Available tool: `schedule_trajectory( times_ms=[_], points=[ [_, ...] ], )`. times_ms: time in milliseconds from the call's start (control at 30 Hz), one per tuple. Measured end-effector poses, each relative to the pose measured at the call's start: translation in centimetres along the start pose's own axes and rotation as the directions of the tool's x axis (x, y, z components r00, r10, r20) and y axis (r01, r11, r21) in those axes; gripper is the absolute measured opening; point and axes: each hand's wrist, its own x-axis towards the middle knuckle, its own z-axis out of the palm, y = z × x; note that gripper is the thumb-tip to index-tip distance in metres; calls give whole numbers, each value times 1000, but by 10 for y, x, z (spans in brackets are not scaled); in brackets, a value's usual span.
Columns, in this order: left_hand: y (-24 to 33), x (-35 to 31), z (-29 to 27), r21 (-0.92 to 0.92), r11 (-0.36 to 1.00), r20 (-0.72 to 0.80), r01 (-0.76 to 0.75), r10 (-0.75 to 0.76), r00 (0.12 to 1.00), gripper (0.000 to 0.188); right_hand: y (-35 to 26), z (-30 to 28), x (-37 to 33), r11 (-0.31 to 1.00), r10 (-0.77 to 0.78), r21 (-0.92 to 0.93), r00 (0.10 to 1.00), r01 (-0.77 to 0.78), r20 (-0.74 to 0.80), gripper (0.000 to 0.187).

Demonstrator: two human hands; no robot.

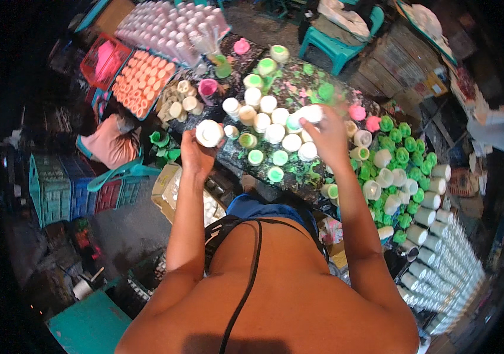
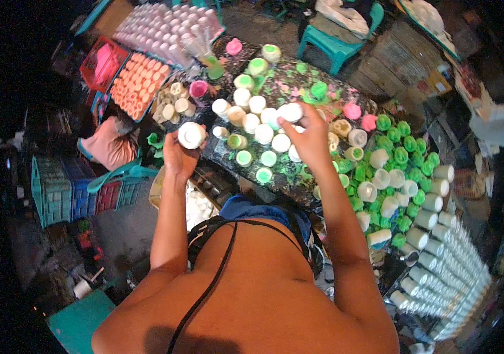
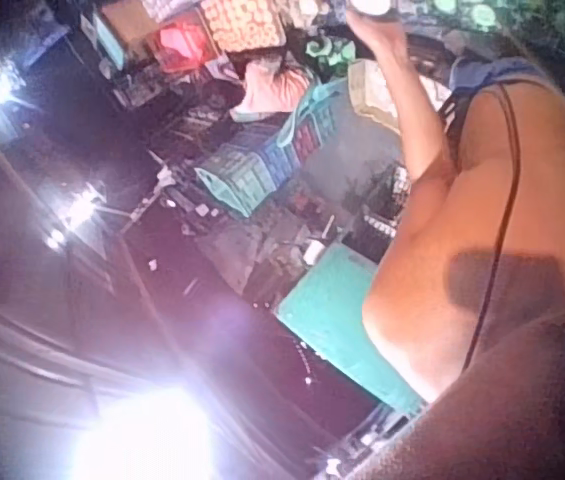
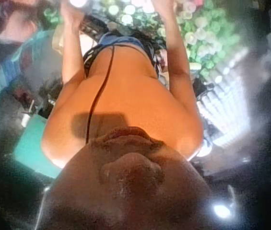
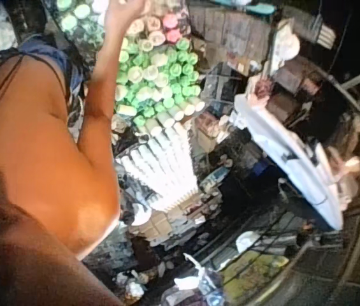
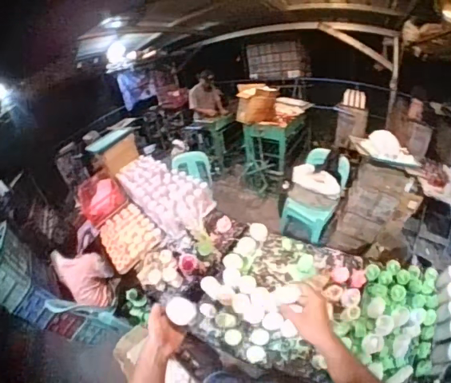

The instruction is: The person repeatedly picks up small white cups and green lids from a table, fits the lids onto the cups, and places the assembled units back on the table. The person also briefly handles a cardboard box containing white items.

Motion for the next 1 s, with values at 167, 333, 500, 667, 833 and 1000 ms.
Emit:
schedule_trajectory(
  times_ms=[167, 333, 500, 667, 833, 1000],
  points=[
    [43, 6, -59, 114, 993, -135, 3, 13, 991, 47, 25, 114, 16, 970, -161, -118, 923, 214, 350, 45],
    [51, 16, -121, 184, 976, -152, 112, -85, 985, 46, 36, 200, 20, 783, -176, -336, 705, 524, 687, 40],
    [36, 27, -170, 175, 962, -141, 211, -188, 972, 49, 76, 254, 39, 684, -183, -398, 672, 612, 718, 35],
    [13, 52, -204, 164, 939, -167, 301, -274, 947, 49, 109, 281, 52, 507, -139, -495, 633, 706, 761, 32],
    [3, 75, -210, 177, 920, -155, 350, -325, 933, 49, 118, 292, 54, 472, -106, -530, 643, 704, 759, 34],
    [-5, 98, -207, 184, 903, -116, 388, -372, 921, 46, 116, 293, 62, 465, -55, -546, 639, 697, 767, 36]
  ],
)
